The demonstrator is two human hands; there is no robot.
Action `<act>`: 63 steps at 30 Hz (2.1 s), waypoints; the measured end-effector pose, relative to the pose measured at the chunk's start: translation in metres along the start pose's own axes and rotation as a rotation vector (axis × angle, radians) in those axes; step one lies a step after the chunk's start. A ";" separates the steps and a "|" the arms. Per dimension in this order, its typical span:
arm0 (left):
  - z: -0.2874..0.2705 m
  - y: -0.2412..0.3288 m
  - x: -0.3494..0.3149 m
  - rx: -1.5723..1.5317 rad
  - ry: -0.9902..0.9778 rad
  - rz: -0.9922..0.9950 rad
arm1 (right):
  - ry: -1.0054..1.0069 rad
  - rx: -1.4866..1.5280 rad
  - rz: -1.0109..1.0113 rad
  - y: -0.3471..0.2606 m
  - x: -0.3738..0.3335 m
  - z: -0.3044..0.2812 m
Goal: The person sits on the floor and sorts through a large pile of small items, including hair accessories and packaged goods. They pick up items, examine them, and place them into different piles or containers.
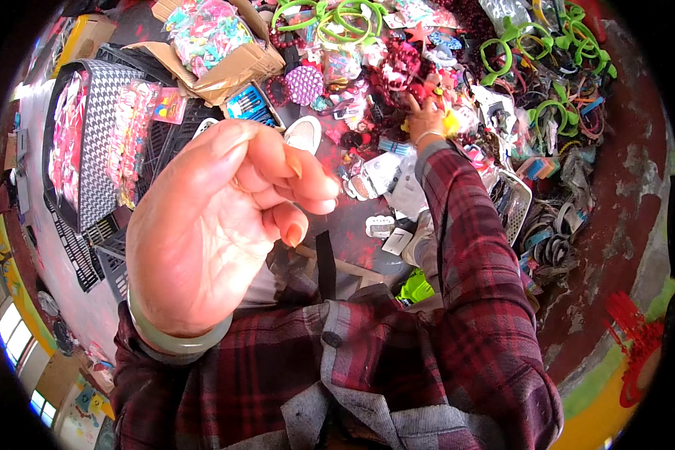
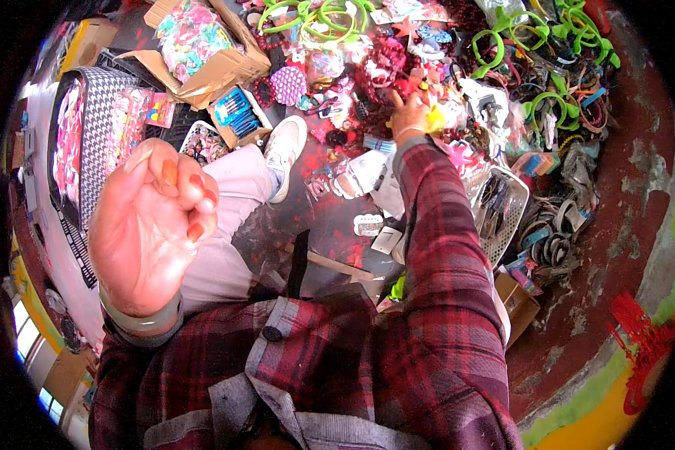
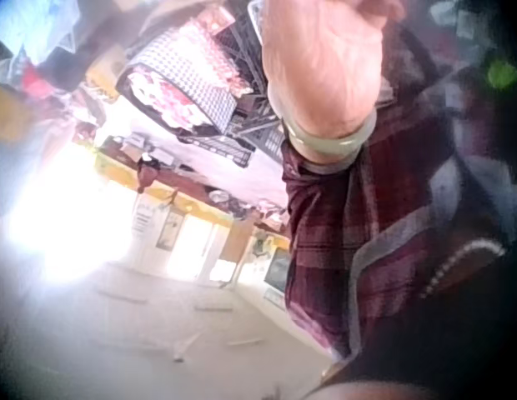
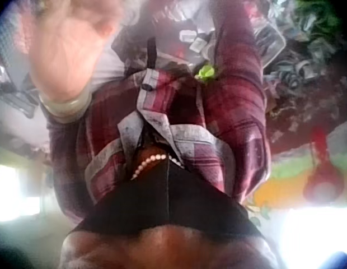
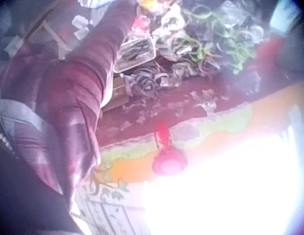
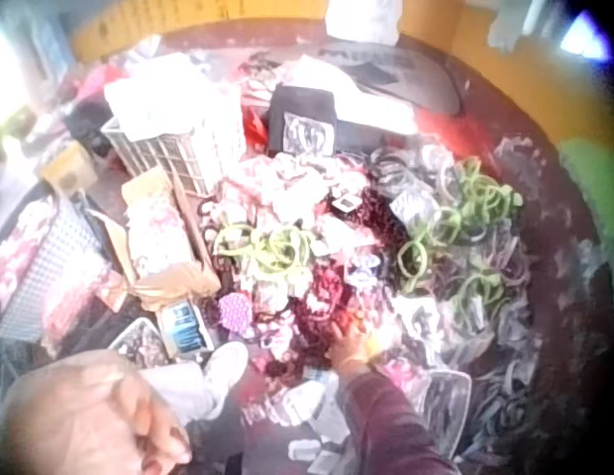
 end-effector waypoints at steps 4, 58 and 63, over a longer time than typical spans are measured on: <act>-0.003 0.001 -0.004 -0.036 -0.017 -0.006 | -0.077 0.035 0.089 0.041 -0.028 -0.005; -0.040 0.004 0.050 0.152 -0.164 0.334 | 0.010 0.698 -0.170 0.137 -0.441 -0.155; -0.030 -0.004 0.050 0.180 -0.158 0.338 | 0.241 0.093 -0.497 0.115 -0.430 -0.163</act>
Point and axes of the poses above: each hand's wrist, its own x-axis towards the middle knuckle, its own z-axis out of the palm, y = z × x, the point moved 3 cm from there along x, towards the middle knuckle, and after that the axes turned 12 degrees about -x, right-handed, at the moved point
